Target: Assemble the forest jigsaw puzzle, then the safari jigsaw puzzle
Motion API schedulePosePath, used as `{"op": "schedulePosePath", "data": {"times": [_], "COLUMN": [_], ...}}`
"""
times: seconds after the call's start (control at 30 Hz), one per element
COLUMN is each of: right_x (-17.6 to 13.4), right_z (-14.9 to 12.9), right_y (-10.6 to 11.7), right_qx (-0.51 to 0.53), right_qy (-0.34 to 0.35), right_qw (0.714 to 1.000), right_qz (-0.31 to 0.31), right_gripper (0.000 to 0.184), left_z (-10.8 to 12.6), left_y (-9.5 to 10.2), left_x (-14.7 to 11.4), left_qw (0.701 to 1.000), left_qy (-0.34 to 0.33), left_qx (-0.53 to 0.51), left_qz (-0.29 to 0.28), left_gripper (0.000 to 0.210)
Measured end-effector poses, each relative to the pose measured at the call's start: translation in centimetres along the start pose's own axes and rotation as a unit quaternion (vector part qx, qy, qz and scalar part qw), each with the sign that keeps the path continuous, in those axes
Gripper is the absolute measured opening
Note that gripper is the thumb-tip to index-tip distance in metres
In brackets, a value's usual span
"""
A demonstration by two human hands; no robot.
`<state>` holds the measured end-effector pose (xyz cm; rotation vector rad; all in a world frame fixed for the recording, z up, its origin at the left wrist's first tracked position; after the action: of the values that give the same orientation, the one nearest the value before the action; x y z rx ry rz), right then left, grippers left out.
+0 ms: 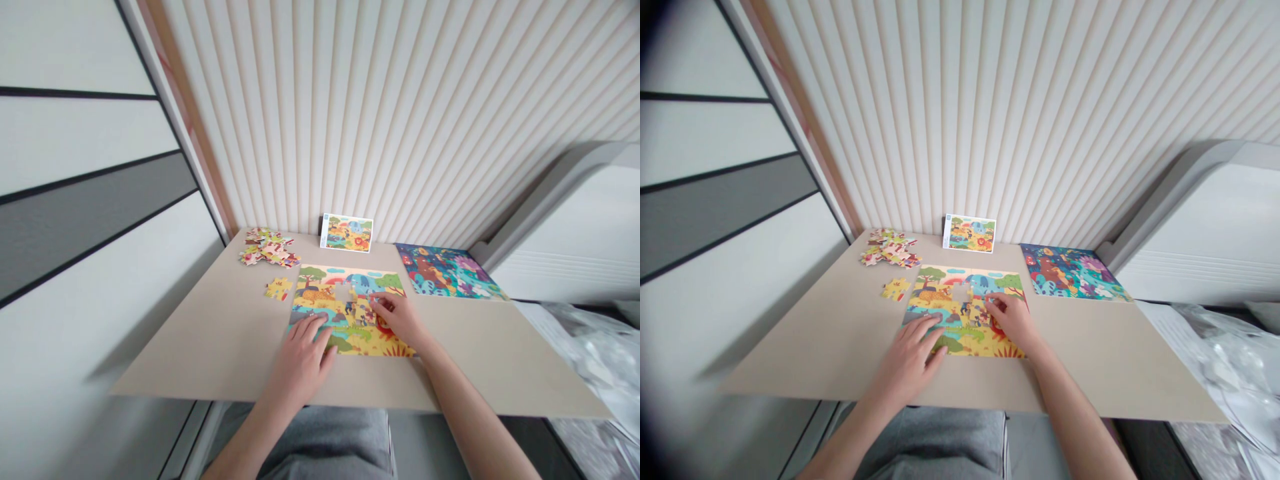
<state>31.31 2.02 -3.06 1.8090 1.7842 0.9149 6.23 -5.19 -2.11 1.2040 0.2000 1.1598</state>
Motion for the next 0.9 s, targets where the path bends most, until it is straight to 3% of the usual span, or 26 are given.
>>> {"op": "schedulePosePath", "data": {"times": [0.17,0.37,0.6,0.9], "right_x": [1.8,6.1,7.0,6.4], "right_z": [-0.1,-1.6,-2.6,-3.7], "right_y": [-0.2,-2.3,-3.3,-3.6], "right_qx": [0.085,0.057,-0.074,-0.216], "right_qy": [-0.012,0.018,0.056,0.120], "right_qw": [0.996,0.998,0.995,0.969], "right_qz": [0.022,-0.027,-0.042,0.008], "right_gripper": [0.047,0.045,0.031,0.020], "left_z": [0.0,0.1,0.0,0.1], "left_y": [0.1,0.3,0.0,0.3], "left_x": [0.1,0.2,0.1,0.2], "left_qw": [1.000,1.000,1.000,1.000], "left_qy": [0.009,0.011,0.018,0.025], "left_qx": [0.003,-0.006,-0.001,-0.006], "left_qz": [-0.010,-0.004,-0.019,-0.017], "left_gripper": [0.029,0.030,0.030,0.029]}}
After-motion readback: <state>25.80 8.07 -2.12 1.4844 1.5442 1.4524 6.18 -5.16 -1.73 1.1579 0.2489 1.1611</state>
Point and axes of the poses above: each hand's wrist, its own x-axis towards the middle knuckle, its own y-axis out of the back of the hand, z = x × y, the point moved 6 cm from there along x, towards the middle knuckle, and after that the axes turned 8 degrees about -x, right-handed, at the moved point
